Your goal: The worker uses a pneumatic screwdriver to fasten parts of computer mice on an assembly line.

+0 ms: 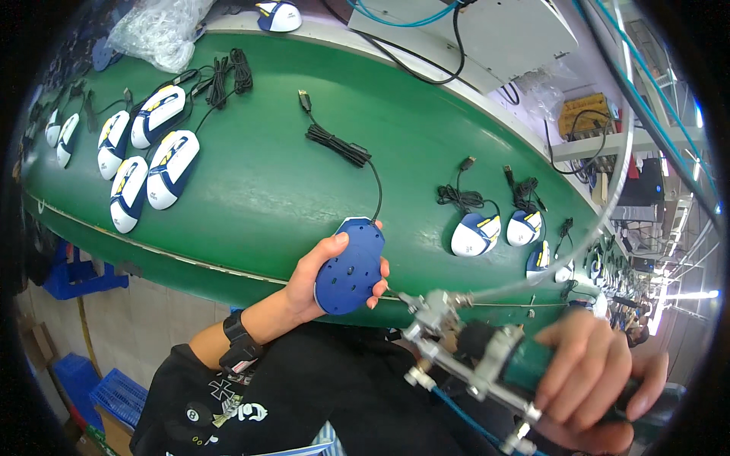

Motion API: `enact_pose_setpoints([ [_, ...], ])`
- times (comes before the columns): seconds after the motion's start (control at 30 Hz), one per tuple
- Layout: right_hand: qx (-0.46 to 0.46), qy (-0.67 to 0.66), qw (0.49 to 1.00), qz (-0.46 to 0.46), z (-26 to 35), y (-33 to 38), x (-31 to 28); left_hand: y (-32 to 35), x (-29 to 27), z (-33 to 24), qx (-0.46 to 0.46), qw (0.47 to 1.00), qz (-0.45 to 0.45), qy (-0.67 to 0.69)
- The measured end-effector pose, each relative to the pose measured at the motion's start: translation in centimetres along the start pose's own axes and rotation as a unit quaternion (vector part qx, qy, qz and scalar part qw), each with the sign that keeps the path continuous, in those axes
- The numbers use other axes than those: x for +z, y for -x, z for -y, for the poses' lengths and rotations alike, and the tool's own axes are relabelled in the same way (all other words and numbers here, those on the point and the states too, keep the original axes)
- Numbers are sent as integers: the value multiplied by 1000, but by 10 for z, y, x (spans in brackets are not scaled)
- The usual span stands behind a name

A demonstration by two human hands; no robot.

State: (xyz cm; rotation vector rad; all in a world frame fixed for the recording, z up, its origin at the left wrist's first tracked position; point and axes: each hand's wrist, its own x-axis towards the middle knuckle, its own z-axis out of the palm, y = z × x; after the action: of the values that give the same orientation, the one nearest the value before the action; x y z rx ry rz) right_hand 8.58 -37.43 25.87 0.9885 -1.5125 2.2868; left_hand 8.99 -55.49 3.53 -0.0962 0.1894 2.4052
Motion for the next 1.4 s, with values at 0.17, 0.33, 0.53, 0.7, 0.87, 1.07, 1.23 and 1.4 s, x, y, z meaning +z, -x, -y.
enact_pose_setpoints([
  [0.17, -28, 42, 998, 22, -32, -5, 4, 7, 0, 0, -1, 1000, -13, -12],
  [0.33, -3, 40, 999, 28, -40, -14, 3, 10, 0, -4, 10, 1000, -10, -1],
  [0.53, -10, 53, 998, 9, -54, -12, 7, 11, -1, -8, 0, 1000, -10, -5],
  [0.7, -5, 60, 998, 2, -57, -12, 10, 13, -1, -11, 4, 1000, -14, -7],
  [0.87, 18, 65, 997, 36, -52, -12, 12, 17, 2, -14, 4, 999, -15, -38],
  [1.07, 21, 108, 994, -10, -40, -10, 25, 21, 2, -9, 9, 998, -26, -57],
  [1.23, -110, -240, 892, 367, 12, -33, -31, 29, 2, 1, 37, 998, -36, -30],
  [1.4, 146, 346, 919, -118, 25, -2, 36, 30, -1, -2, 57, 998, -34, 23],
])
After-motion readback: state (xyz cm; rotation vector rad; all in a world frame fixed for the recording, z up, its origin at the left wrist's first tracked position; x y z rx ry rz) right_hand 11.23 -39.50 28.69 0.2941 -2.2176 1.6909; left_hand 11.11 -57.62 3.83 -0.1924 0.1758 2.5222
